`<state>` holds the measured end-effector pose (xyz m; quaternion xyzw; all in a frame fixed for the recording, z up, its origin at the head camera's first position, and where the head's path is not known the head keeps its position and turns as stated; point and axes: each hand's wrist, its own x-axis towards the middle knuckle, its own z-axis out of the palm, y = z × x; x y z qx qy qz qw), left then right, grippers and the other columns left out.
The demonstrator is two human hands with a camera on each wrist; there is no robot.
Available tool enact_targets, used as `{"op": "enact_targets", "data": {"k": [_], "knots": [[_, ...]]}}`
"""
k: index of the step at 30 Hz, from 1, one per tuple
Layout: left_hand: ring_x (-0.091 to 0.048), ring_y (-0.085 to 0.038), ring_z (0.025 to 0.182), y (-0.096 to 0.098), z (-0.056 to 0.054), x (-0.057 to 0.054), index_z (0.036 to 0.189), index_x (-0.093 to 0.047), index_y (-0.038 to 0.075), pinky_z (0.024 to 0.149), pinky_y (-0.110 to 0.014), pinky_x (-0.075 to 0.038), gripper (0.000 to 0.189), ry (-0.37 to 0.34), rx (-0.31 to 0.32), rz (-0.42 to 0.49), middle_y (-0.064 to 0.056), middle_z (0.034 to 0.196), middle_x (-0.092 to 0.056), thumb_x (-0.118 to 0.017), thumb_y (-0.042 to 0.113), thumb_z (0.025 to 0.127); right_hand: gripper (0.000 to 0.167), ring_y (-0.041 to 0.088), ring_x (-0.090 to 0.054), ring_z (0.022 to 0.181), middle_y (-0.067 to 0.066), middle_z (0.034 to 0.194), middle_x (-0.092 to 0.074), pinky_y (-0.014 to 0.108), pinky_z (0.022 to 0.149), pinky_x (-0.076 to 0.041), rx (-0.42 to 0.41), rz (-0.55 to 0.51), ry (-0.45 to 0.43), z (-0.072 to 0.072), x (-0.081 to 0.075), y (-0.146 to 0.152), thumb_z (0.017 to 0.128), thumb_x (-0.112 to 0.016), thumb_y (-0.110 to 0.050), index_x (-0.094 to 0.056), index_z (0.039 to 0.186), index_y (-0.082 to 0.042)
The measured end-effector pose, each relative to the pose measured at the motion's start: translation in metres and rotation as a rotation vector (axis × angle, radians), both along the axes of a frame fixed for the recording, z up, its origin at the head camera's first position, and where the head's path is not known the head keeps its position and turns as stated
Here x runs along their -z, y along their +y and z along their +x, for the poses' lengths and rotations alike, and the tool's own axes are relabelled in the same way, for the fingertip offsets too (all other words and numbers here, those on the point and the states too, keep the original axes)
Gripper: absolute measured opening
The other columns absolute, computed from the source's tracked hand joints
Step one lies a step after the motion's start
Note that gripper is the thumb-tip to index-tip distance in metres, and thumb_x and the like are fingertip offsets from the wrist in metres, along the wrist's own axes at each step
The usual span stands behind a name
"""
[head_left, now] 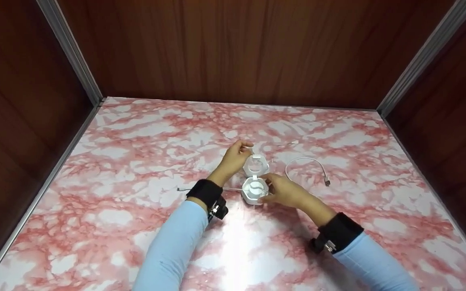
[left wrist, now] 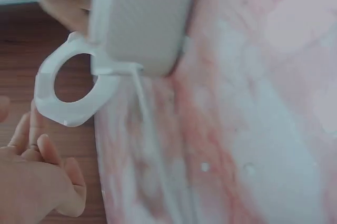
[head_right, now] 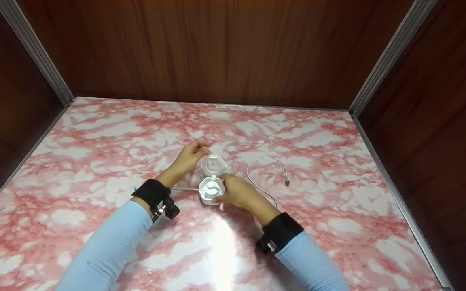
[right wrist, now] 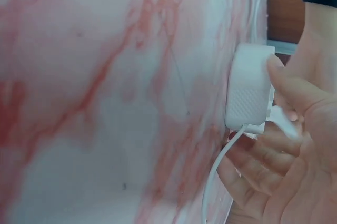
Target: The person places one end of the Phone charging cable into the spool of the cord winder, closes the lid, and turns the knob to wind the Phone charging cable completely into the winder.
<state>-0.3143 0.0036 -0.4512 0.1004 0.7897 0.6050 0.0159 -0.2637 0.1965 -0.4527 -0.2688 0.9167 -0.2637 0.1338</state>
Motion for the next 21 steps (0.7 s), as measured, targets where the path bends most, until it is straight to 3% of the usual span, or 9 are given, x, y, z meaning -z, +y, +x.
{"op": "enact_targets", "data": {"k": [4, 8, 11, 14, 16, 18, 21], "knots": [[-0.058, -0.017, 0.092, -0.007, 0.013, -0.004, 0.113, -0.062, 0.002, 0.083, -0.029, -0.047, 0.021, 0.102, 0.052, -0.033, -0.011, 0.102, -0.065, -0.05, 0.011, 0.099, 0.065, 0.026, -0.062, 0.096, 0.014, 0.102, -0.065, 0.043, 0.086, -0.051, 0.045, 0.032, -0.029, -0.001, -0.002, 0.006, 0.077, -0.081, -0.032, -0.053, 0.122, 0.005], [-0.061, -0.013, 0.09, -0.01, 0.029, -0.006, 0.109, -0.065, 0.012, 0.102, -0.045, -0.034, 0.02, 0.158, 0.101, -0.164, -0.002, 0.093, -0.068, -0.049, 0.018, 0.101, 0.06, 0.029, -0.062, 0.097, 0.015, 0.102, -0.065, 0.045, 0.088, -0.05, 0.056, 0.098, -0.037, -0.003, -0.006, 0.016, 0.077, -0.081, -0.027, -0.054, 0.12, 0.006], [-0.063, -0.014, 0.091, -0.007, 0.039, -0.007, 0.106, -0.067, 0.016, 0.105, -0.047, -0.026, 0.018, 0.213, 0.133, -0.323, 0.0, 0.093, -0.07, -0.049, 0.019, 0.1, 0.058, 0.031, -0.062, 0.098, 0.016, 0.103, -0.065, 0.045, 0.089, -0.05, 0.045, 0.127, -0.035, -0.003, -0.008, 0.021, 0.077, -0.08, -0.022, -0.054, 0.121, 0.007], [-0.061, -0.019, 0.107, 0.001, 0.049, -0.008, 0.114, -0.064, 0.016, 0.104, -0.044, -0.032, 0.02, 0.278, 0.171, -0.554, -0.001, 0.112, -0.067, -0.052, 0.022, 0.098, 0.056, 0.032, -0.062, 0.099, 0.017, 0.105, -0.065, 0.046, 0.089, -0.05, 0.043, 0.137, -0.042, -0.002, -0.009, 0.024, 0.077, -0.079, -0.018, -0.054, 0.12, 0.008], [-0.051, -0.024, 0.125, 0.008, 0.055, -0.006, 0.13, -0.056, 0.014, 0.108, -0.046, -0.032, 0.035, 0.298, 0.208, -0.709, -0.005, 0.136, -0.055, -0.053, 0.028, 0.097, 0.054, 0.032, -0.061, 0.101, 0.018, 0.106, -0.065, 0.046, 0.09, -0.05, 0.042, 0.136, -0.044, -0.002, -0.008, 0.024, 0.078, -0.078, -0.017, -0.055, 0.12, 0.008], [-0.032, -0.028, 0.141, 0.014, 0.062, -0.003, 0.147, -0.038, 0.013, 0.115, -0.048, -0.026, 0.058, 0.292, 0.26, -0.852, -0.01, 0.155, -0.031, -0.053, 0.038, 0.097, 0.053, 0.033, -0.061, 0.102, 0.018, 0.107, -0.065, 0.046, 0.091, -0.05, 0.043, 0.134, -0.04, -0.002, -0.008, 0.024, 0.077, -0.078, -0.016, -0.055, 0.12, 0.007], [-0.004, -0.033, 0.149, 0.019, 0.07, 0.004, 0.156, -0.01, 0.016, 0.119, -0.052, -0.011, 0.083, 0.228, 0.339, -1.001, -0.013, 0.163, 0.005, -0.051, 0.053, 0.094, 0.053, 0.034, -0.062, 0.101, 0.018, 0.107, -0.065, 0.047, 0.091, -0.05, 0.034, 0.132, -0.031, -0.002, -0.007, 0.024, 0.077, -0.078, -0.015, -0.056, 0.12, 0.008]]}}
